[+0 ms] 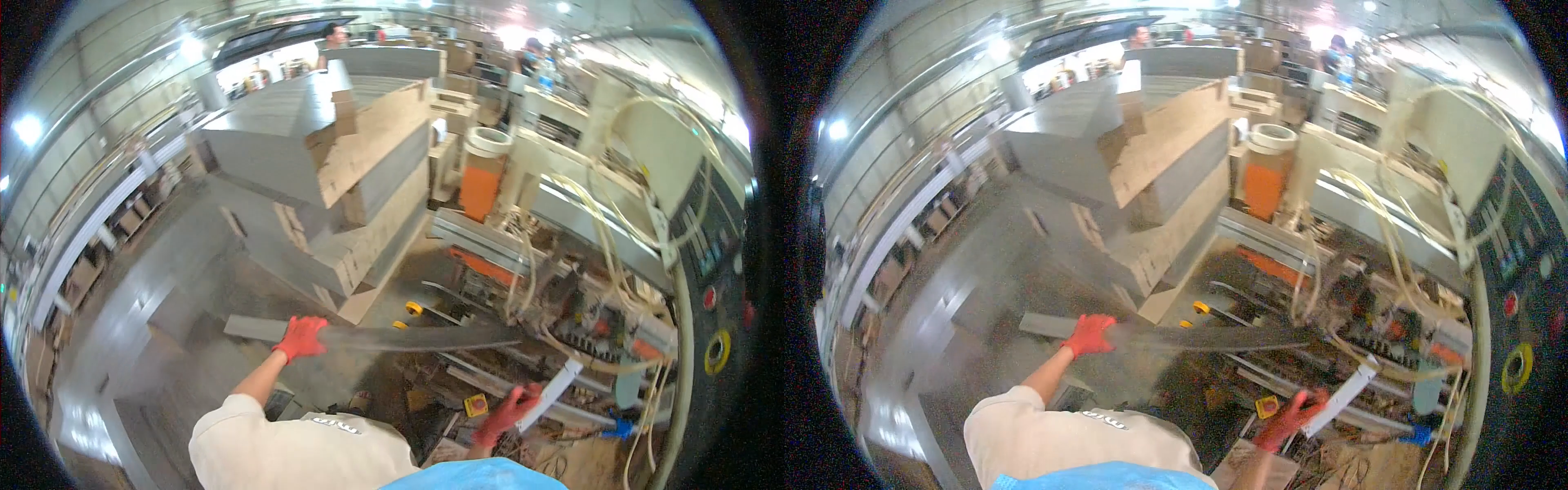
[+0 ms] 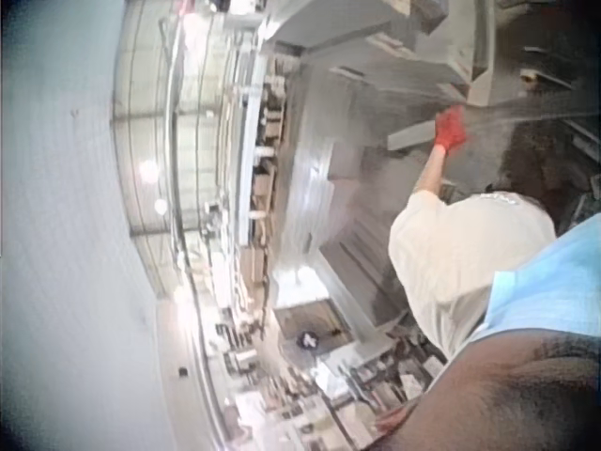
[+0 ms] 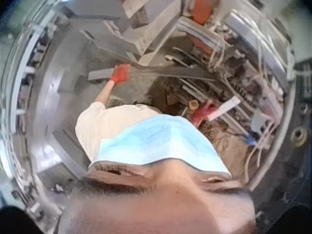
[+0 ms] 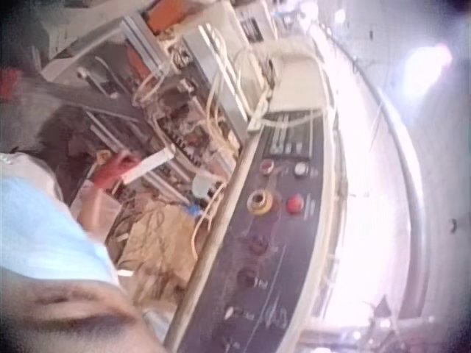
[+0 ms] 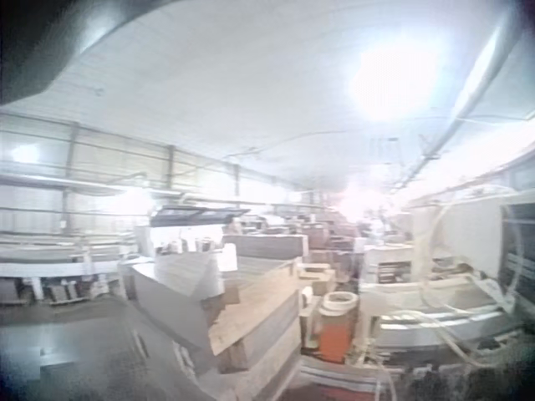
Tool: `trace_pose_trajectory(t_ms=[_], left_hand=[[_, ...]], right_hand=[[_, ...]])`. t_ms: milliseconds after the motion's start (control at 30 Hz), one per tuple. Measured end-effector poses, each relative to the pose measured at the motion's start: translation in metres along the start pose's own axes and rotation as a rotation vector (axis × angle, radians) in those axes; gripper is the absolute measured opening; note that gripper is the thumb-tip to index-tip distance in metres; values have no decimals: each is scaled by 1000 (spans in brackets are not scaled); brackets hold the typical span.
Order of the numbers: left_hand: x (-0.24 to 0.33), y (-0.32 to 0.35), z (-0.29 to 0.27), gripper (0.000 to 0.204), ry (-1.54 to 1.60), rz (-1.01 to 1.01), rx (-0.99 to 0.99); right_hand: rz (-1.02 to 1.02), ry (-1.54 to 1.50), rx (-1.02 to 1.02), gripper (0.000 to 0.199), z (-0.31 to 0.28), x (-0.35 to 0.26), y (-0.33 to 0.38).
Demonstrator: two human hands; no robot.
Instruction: The person repeatedly picks up long, thin metal strips from a stack and feeds them into a processing machine. They wear red gloves and handle the strips one at a time, placing them onto the machine's input mechanism before returning to the stack to retrieve the next piece.
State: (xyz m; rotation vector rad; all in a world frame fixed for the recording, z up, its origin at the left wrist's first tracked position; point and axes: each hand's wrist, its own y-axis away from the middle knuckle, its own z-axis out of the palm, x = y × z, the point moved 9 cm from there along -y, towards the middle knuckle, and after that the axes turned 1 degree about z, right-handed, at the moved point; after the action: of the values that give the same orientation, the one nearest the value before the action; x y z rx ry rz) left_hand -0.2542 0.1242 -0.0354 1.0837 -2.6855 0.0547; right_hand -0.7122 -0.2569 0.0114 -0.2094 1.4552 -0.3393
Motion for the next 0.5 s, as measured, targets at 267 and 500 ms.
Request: trace_pose_trajectory(t_ms=[267,500], left_hand=[[-13,248,-27,71,-56,-315,190],[-54,524,54,66,117,-964,363]], right_hand=[[1269,-394,-877,21,201,9,306],[1101,-332,-1344,25,302,-37,438]])
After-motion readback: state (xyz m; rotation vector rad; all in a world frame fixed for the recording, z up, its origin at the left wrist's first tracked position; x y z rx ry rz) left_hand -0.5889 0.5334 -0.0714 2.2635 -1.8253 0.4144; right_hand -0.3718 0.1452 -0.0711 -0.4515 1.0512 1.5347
